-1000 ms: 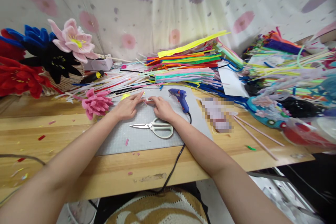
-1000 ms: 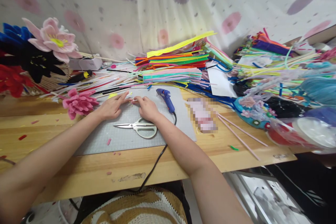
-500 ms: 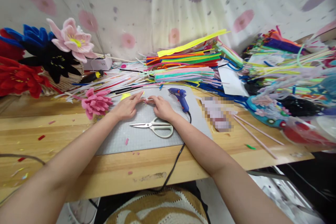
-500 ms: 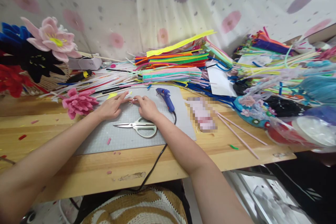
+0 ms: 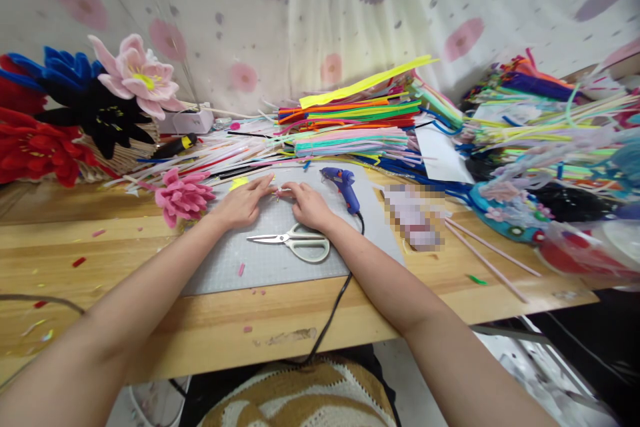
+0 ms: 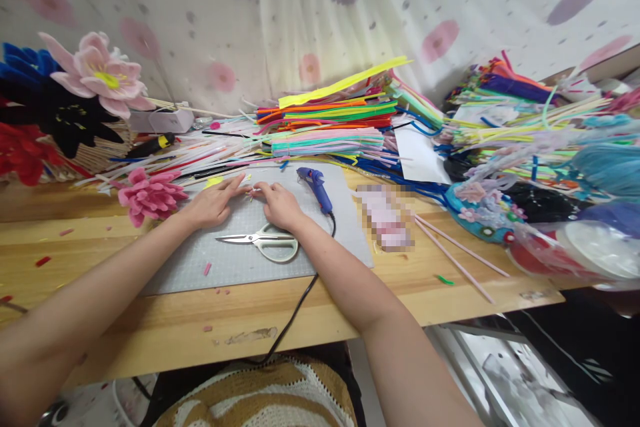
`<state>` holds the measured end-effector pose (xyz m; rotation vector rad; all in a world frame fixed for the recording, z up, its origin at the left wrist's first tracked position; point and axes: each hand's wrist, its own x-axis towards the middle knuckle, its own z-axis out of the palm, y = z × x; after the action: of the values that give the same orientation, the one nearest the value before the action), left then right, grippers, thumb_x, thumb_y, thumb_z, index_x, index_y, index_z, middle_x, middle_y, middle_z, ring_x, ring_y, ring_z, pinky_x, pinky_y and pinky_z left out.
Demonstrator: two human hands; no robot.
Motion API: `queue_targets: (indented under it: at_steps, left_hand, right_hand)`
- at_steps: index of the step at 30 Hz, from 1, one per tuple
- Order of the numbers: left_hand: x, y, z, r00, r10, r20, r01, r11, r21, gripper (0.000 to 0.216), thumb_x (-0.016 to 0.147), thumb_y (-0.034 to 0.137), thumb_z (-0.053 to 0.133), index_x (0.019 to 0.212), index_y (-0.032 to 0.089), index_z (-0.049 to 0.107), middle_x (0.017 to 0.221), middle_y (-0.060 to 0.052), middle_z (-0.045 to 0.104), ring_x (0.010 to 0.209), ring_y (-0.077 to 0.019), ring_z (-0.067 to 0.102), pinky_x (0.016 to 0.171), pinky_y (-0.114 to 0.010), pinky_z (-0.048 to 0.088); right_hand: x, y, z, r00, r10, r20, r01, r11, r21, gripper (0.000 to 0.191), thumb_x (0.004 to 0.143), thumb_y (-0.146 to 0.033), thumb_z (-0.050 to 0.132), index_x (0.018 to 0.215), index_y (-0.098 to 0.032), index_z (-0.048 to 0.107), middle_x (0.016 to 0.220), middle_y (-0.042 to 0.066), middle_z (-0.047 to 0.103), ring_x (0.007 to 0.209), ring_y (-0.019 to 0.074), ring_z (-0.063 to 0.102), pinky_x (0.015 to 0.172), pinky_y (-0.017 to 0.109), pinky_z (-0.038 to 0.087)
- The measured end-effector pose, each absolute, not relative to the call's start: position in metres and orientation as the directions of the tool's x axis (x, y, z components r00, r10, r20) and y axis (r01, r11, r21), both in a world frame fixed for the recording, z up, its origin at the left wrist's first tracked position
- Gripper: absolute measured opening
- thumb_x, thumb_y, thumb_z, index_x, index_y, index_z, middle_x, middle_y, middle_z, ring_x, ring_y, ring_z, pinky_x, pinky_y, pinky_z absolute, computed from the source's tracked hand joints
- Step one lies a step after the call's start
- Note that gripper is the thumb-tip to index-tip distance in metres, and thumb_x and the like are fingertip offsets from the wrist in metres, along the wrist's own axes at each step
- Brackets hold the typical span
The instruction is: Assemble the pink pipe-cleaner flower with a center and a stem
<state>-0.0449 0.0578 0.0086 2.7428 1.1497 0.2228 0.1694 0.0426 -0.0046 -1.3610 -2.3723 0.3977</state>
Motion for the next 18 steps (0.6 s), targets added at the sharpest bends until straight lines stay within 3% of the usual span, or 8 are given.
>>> queue_targets:
  at_steps: [11, 18]
  left_hand:
    - [-0.042, 0.06, 0.01, 0.633, 0.751, 0.187, 0.684, -0.656, 0.32, 0.094, 0.065, 0.006, 0.039, 0.144, 0.015, -0.013, 0.134, -0.003, 0.051, 0.135, -0.0213, 0.027, 0.107, -0.04, 0.028]
    - [-0.036, 0.059, 0.008, 0.668, 0.734, 0.126, 0.687, -0.673, 0.275, 0.093, 0.064, 0.007, 0.04, 0.145, 0.016, -0.005, 0.144, -0.007, 0.036, 0.135, -0.0226, 0.027, 0.108, -0.039, 0.029]
  right_hand:
    - [0.169, 0.042, -0.002, -0.466, 0.866, 0.181, 0.751, 0.495, -0.436, 0.052, 0.072, -0.004, 0.042, 0.122, -0.018, 0.043, 0.107, 0.007, 0.06, 0.103, 0.0193, 0.051, 0.085, 0.031, 0.042]
    - [0.169, 0.042, -0.001, -0.464, 0.867, 0.181, 0.757, 0.494, -0.427, 0.053, 0.073, -0.005, 0.042, 0.124, -0.019, 0.042, 0.106, 0.008, 0.059, 0.102, 0.0184, 0.051, 0.086, 0.03, 0.042]
